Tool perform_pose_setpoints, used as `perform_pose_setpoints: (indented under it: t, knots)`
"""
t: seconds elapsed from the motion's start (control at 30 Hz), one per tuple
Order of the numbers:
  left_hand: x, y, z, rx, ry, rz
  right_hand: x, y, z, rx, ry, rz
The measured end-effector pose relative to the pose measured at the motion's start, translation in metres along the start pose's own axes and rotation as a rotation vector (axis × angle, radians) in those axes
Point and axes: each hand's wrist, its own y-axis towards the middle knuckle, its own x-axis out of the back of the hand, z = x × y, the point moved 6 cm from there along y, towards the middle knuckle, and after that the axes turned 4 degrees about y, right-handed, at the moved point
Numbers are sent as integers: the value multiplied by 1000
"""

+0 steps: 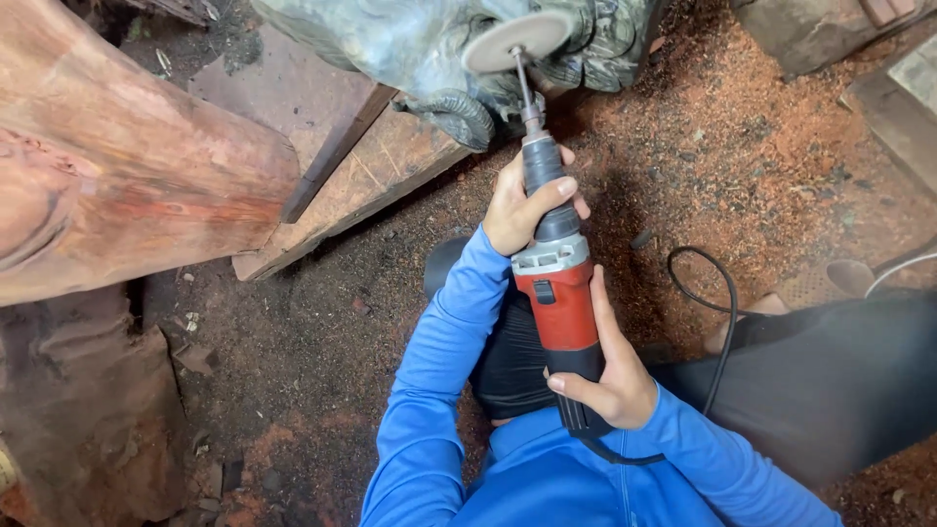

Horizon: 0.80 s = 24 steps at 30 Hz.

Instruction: A person sitting on the floor of a workshop uses a handheld rotary tool with a buffing wheel to polish the surface of a large wooden sculpture.

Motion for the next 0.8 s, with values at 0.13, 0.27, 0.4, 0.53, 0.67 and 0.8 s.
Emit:
perform_pose_setpoints:
  t: [0.13, 0.27, 0.4, 0.53, 0.67, 0.8]
  knots:
    - [10, -2, 1, 3, -29, -55, 1, 4, -2, -55, 43, 9]
    - [21, -4, -5, -15, -3, -86, 3, 10, -7, -73, 32, 28]
    - [4, 15, -24, -70, -18, -22, 6, 16, 14, -35, -84, -4]
    - [-5, 12, -29, 68, -57, -31, 3, 8, 29, -136, -157, 20]
    - [6, -1, -14, 95, -116, -80, 0, 3, 25, -223, -94, 29]
    - [13, -1, -10, 127, -63, -130, 0, 10, 32, -271, -51, 51]
